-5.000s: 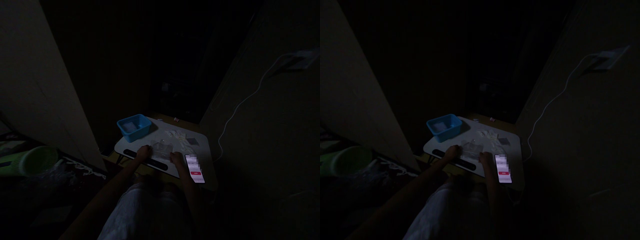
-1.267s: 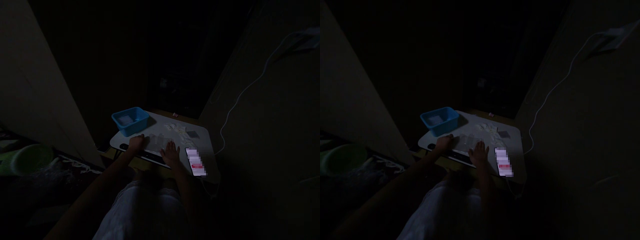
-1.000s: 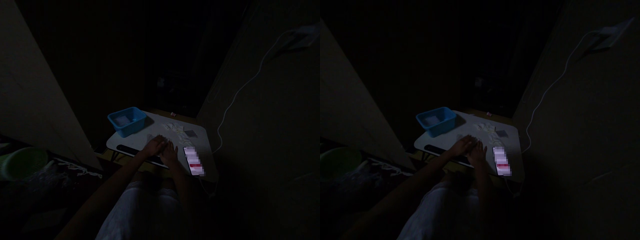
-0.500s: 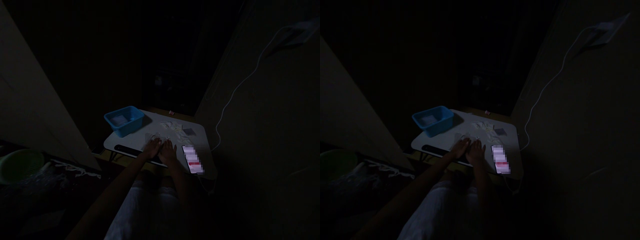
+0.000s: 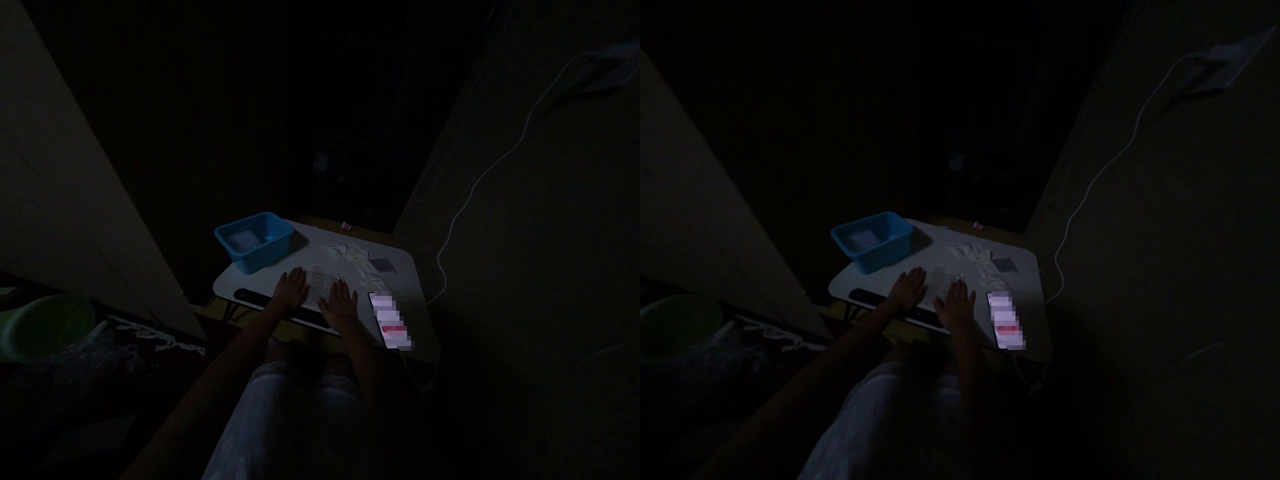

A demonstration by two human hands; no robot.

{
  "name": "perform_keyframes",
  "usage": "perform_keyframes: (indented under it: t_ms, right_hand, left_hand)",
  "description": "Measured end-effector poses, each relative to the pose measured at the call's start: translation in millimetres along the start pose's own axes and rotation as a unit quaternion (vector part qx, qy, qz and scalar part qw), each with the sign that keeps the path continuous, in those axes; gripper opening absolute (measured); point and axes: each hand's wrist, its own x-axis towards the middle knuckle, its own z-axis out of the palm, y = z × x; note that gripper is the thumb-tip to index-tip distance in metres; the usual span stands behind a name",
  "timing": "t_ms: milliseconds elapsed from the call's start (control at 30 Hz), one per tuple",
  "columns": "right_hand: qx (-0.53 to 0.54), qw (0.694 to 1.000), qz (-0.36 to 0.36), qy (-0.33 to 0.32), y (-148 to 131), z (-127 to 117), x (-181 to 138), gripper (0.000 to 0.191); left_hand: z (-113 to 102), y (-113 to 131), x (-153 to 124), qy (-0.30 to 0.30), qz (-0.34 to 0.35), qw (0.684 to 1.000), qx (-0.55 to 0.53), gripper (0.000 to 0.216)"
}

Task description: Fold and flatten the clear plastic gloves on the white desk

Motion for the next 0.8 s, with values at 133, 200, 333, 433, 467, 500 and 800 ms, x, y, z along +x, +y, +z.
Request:
perform_keyframes:
  t_ms: [133,200,333,433,467,500,800]
  right_hand:
    - [-0.006,1.0,-0.005,0.009,1.2,1.5,-0.2,0.069]
    - [0.001,1.0,-0.005,0.014,3.0,2.4,0.7,0.069]
    - [0.027,0.998,0.013,0.05,10.3,5.3,4.0,0.061]
    - [0.031,0.996,0.018,0.081,15.0,6.2,6.1,0.054]
    - [0.029,0.995,0.007,0.092,14.9,5.6,6.6,0.052]
    - [0.024,0.995,-0.008,0.1,13.4,4.4,7.1,0.052]
    - [-0.004,0.986,-0.159,0.055,-31.2,-9.9,20.9,0.053]
  left_hand:
    - [0.3,0.9,-0.5,0.008,-0.003,1.0,-0.006,0.049]
    - [0.3,1.3,-0.9,0.011,-0.002,1.0,-0.013,0.049]
    - [0.0,0.8,-1.6,0.013,0.003,0.999,-0.035,0.049]
    - [-0.3,0.5,-1.7,0.02,0.006,0.999,-0.044,0.048]
    - [-0.6,0.5,-1.7,0.022,0.006,0.999,-0.045,0.048]
    - [-0.8,0.5,-1.6,0.024,0.006,0.999,-0.046,0.048]
    - [1.5,-2.6,0.5,-0.002,0.012,1.0,-0.026,0.049]
